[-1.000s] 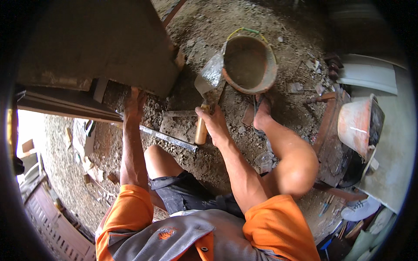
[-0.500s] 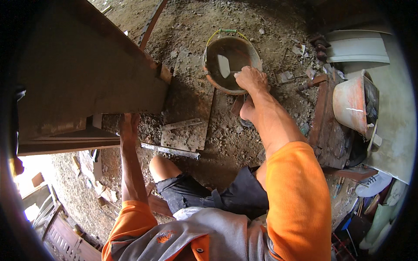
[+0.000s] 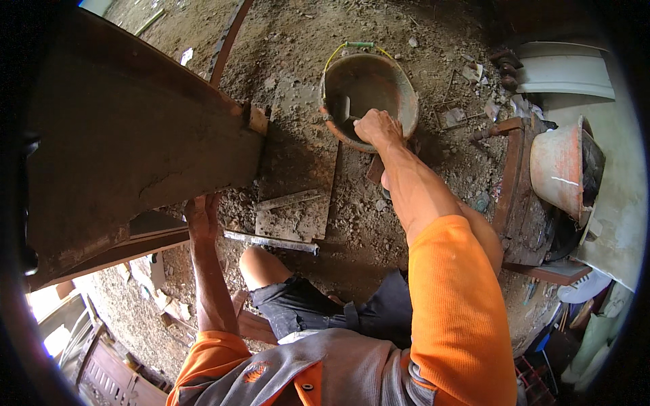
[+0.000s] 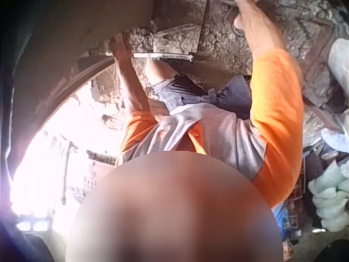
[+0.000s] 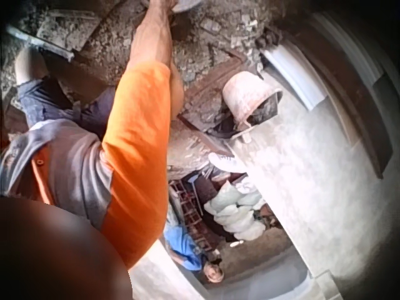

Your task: The person scoops wet plaster from a bucket with a trowel and applies it to the lower edge of a vertical wooden structure. They repeatedly smooth and level the plaster using a flat metal trowel, working along the base while seated on a small stool.

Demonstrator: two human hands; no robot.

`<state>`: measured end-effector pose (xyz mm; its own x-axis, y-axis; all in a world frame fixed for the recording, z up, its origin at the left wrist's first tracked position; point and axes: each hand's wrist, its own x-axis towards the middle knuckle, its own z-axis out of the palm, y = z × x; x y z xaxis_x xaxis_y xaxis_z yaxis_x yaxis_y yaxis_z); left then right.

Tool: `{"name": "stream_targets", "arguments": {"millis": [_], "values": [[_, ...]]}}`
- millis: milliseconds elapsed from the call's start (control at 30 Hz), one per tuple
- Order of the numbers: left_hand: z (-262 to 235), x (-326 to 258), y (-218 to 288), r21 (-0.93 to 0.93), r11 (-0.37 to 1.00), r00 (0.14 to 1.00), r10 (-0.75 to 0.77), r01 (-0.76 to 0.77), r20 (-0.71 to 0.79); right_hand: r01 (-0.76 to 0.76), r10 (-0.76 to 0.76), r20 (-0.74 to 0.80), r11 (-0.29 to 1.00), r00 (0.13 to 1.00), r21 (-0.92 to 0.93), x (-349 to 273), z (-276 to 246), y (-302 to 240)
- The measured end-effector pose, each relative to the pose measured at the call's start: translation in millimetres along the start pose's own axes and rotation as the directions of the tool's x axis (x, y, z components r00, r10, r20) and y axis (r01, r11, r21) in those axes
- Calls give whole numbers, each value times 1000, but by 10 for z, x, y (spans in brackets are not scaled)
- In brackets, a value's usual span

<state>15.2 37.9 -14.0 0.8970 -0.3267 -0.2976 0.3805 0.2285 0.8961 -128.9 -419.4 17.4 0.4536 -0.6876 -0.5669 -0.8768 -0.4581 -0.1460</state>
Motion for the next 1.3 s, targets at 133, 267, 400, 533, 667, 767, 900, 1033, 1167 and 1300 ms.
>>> {"name": "stream_targets", "arguments": {"millis": [133,267,400,533,667,767,900,1033,1167,1300], "values": [[41,-6,8,-2,1000,998,-15,15,-68,-81,69,72,980,995,181,-21,91,88],[23,15,11,-19,998,996,-58,57,-73,-84,56,93,942,994,325,-76,236,161],[-68,31,-20,38,997,997,-60,62,-57,-30,-2,55,822,998,568,-171,311,252],[-159,60,-81,72,997,999,-42,41,16,-61,10,70,607,998,792,-337,381,345],[-179,23,-53,58,994,995,-87,89,-43,55,-73,-25,444,997,894,-523,571,329],[-95,9,-15,114,991,998,-67,67,-10,148,-106,-117,359,987,921,-668,841,191],[-13,-2,57,65,993,995,-102,101,8,277,-236,-219,248,947,928,-1032,1388,-102],[20,-9,90,69,996,997,-65,61,44,110,-247,-24,343,969,933,-1425,2021,-398],[29,-41,89,53,995,996,-85,84,4,114,-260,8,449,966,886,-1525,2573,-667],[17,-36,83,53,992,993,-115,116,-21,89,-225,43,543,973,835,-1575,2959,-787]]}}
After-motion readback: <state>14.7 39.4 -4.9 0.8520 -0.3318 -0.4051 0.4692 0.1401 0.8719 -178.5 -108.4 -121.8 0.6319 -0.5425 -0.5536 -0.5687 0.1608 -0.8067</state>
